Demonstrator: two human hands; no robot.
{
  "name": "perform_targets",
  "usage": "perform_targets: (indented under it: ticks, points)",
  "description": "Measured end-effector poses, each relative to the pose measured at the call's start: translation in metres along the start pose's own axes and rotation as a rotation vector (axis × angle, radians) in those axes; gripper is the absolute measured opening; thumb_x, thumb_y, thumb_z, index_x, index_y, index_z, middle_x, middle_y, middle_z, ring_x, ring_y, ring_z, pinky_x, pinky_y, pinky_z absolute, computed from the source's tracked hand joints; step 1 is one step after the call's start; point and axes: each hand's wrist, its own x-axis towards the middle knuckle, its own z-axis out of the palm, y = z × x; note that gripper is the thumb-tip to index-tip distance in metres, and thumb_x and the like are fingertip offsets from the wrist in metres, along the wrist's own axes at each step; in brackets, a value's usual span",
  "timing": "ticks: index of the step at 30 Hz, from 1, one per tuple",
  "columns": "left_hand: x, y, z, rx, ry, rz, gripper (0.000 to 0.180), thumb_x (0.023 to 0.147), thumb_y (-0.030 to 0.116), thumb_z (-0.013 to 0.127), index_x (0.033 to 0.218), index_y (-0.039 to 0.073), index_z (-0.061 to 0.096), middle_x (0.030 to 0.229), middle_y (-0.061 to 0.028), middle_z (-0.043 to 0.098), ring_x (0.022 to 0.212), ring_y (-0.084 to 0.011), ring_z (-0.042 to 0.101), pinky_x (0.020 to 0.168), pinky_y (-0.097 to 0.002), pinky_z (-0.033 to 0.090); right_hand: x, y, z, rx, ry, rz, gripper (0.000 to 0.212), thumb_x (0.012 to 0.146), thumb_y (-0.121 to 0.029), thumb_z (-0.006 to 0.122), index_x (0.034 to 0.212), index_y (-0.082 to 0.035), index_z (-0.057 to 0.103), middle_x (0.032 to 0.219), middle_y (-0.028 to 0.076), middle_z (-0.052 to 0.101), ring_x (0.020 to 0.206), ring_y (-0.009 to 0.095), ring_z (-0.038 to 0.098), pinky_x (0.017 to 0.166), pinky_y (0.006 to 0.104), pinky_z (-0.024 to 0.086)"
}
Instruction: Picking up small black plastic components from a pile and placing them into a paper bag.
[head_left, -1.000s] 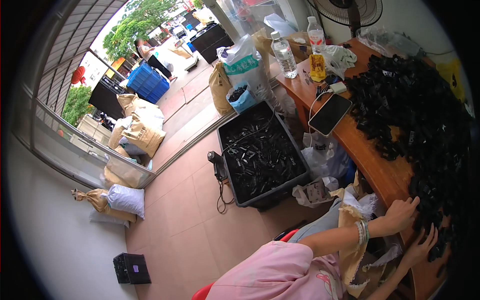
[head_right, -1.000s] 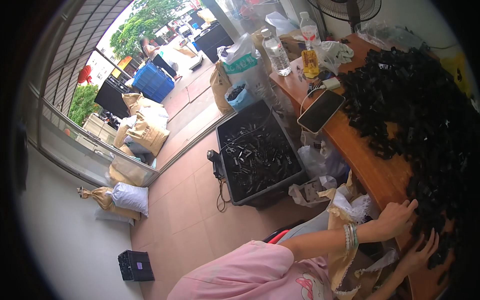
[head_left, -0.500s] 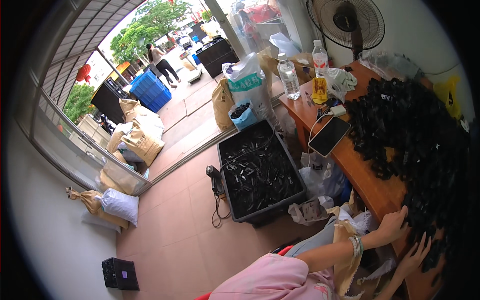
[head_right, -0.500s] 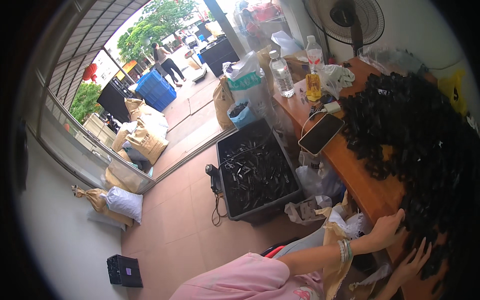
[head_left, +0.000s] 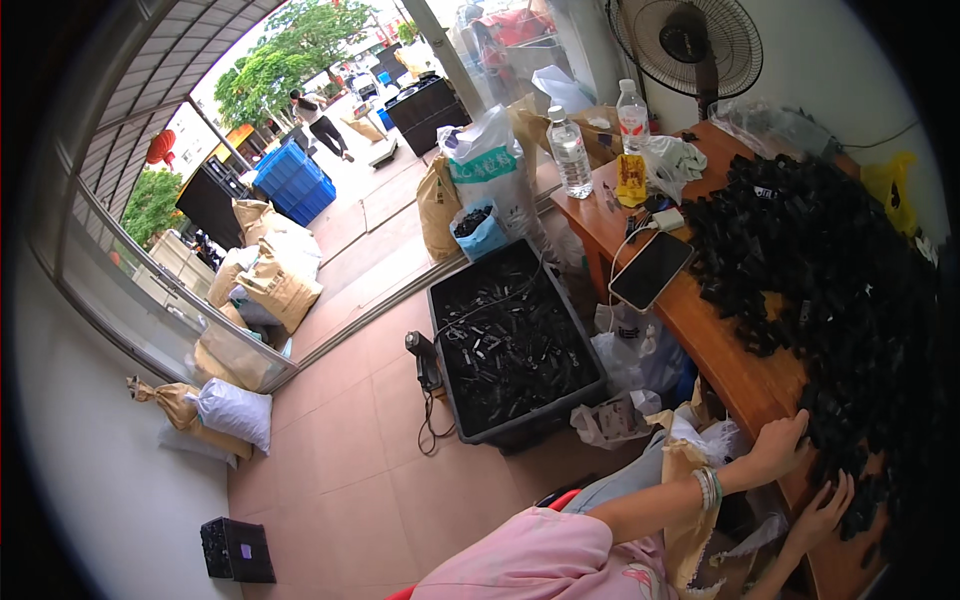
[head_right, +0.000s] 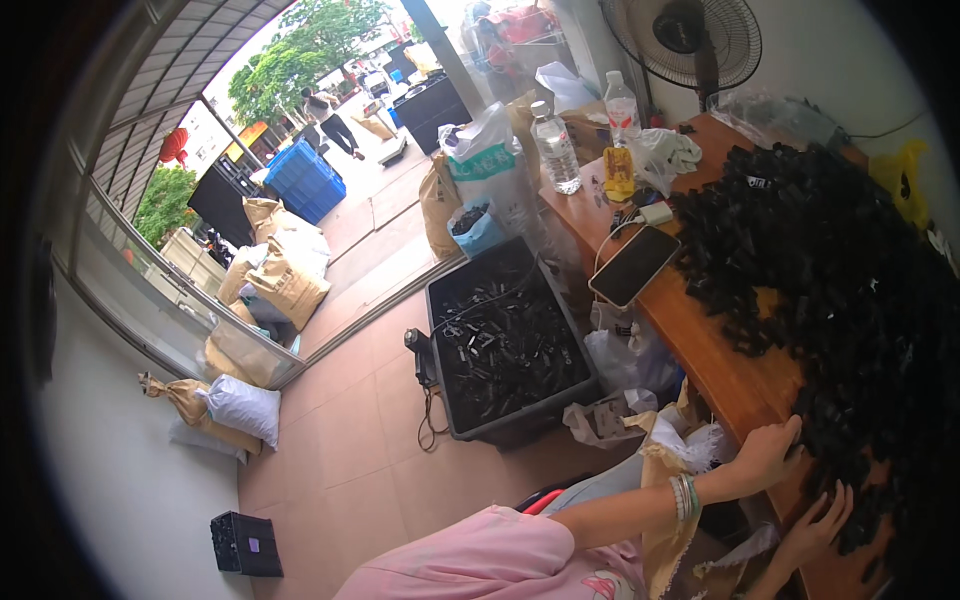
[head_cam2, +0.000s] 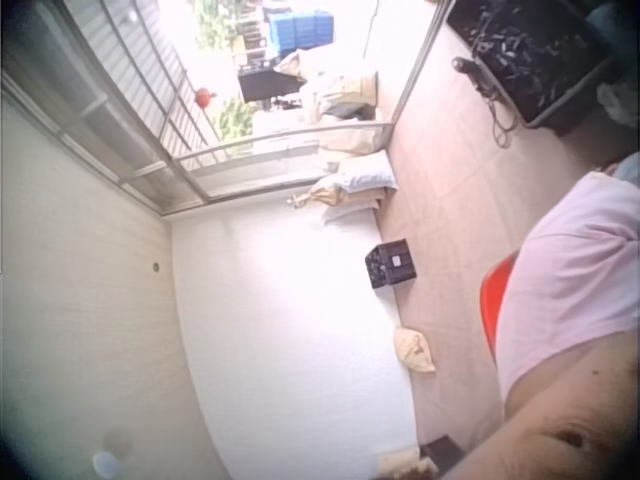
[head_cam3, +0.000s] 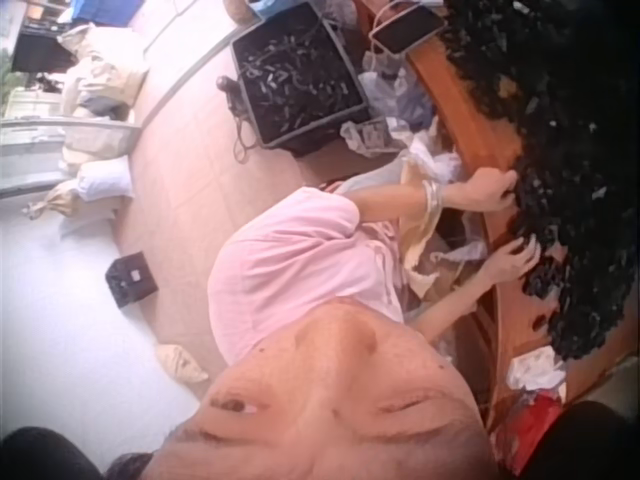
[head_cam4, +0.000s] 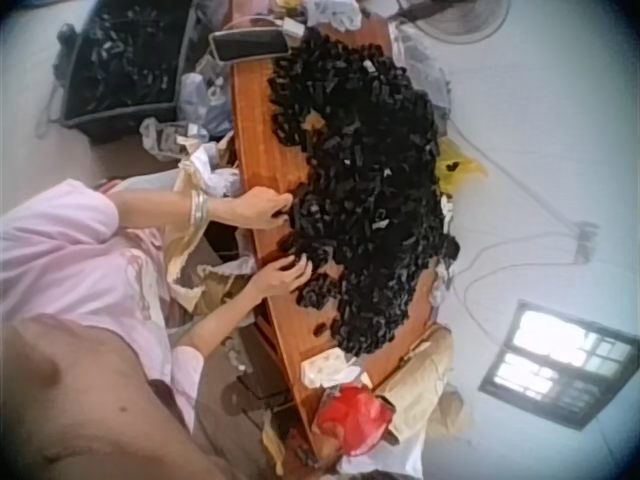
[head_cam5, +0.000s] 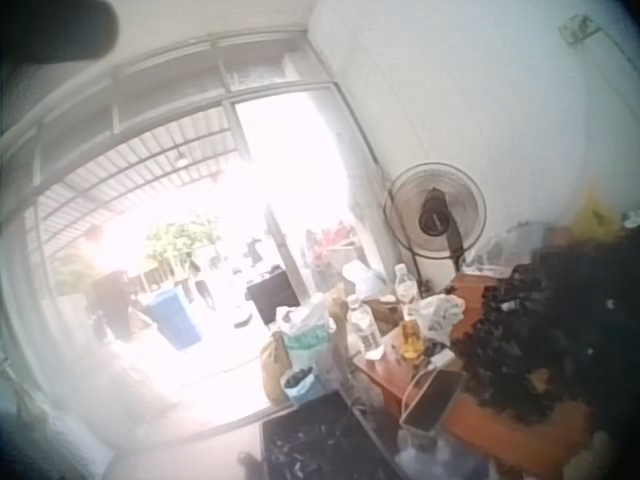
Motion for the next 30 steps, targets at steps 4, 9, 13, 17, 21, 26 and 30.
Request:
perform_targets:
  ticks: [4,9,13,17,21,26,30]
  points:
    - [0.001,-0.002,0.003,0.075,-0.032,-0.006,0.023,0.078,0.011,0.06,0.092,0.0,0.045,0.07,-0.0212,0.059,0.071,-0.041,0.059,0.061,-0.0485,0.045,-0.001,0.002,0.002,-0.03,0.007,-0.028,0.021,0.093,-0.005,0.052,0.112,-0.001,0.056,0.124,0.015,0.052,0.112,0.033,0.053,0.089,0.0405,0.047]
    - [0.0,-0.001,0.003,0.126,-0.068,0.022,0.023,0.079,0.014,0.06,0.089,-0.001,0.047,0.069,-0.0212,0.059,0.07,-0.0403,0.059,0.061,-0.0483,0.046,-0.002,0.002,0.002,-0.04,0.006,-0.036,0.019,0.092,-0.005,0.052,0.109,0.001,0.056,0.124,0.015,0.052,0.111,0.034,0.054,0.089,0.0399,0.047]
    - [0.0,0.0,0.003,0.127,-0.078,0.023,0.02,0.08,0.015,0.06,0.083,-0.002,0.05,0.069,-0.0211,0.058,0.07,-0.0398,0.059,0.061,-0.0479,0.046,-0.004,0.01,0.003,0.017,-0.02,0.027,0.019,0.094,-0.008,0.049,0.109,0.003,0.055,0.127,0.016,0.05,0.115,0.033,0.051,0.094,0.0397,0.043]
    - [-0.001,-0.007,0.007,0.125,-0.055,0.056,0.019,0.079,0.015,0.06,0.078,-0.002,0.053,0.069,-0.0212,0.058,0.07,-0.0393,0.059,0.061,-0.0477,0.046,0.0,0.0,0.002,0.031,0.029,-0.056,0.023,0.094,-0.006,0.047,0.116,0.0,0.055,0.131,0.015,0.048,0.118,0.034,0.048,0.097,0.0405,0.042]
    - [-0.001,-0.003,0.005,0.132,-0.037,0.038,0.015,0.074,0.012,0.061,0.075,-0.003,0.056,0.069,-0.0219,0.059,0.068,-0.0402,0.06,0.062,-0.0485,0.047,0.004,-0.012,-0.009,-0.05,-0.041,-0.164,0.029,0.093,-0.003,0.047,0.121,-0.003,0.054,0.135,0.014,0.046,0.12,0.033,0.047,0.098,0.0416,0.041]
    - [0.0,-0.003,0.006,0.141,-0.041,0.026,0.014,0.073,0.011,0.06,0.074,-0.003,0.055,0.068,-0.0214,0.059,0.067,-0.04,0.059,0.061,-0.0488,0.047,0.002,0.001,-0.001,-0.053,-0.056,-0.158,0.027,0.092,-0.002,0.048,0.118,-0.001,0.056,0.132,0.014,0.049,0.12,0.033,0.048,0.098,0.0413,0.041]
    - [0.0,-0.002,0.004,0.155,-0.062,0.031,0.017,0.077,0.014,0.059,0.076,-0.003,0.054,0.068,-0.0212,0.058,0.068,-0.04,0.059,0.06,-0.0487,0.046,0.0,0.0,0.0,-0.034,-0.026,-0.12,0.022,0.09,0.0,0.051,0.112,0.002,0.057,0.129,0.016,0.05,0.117,0.034,0.05,0.097,0.0408,0.042]
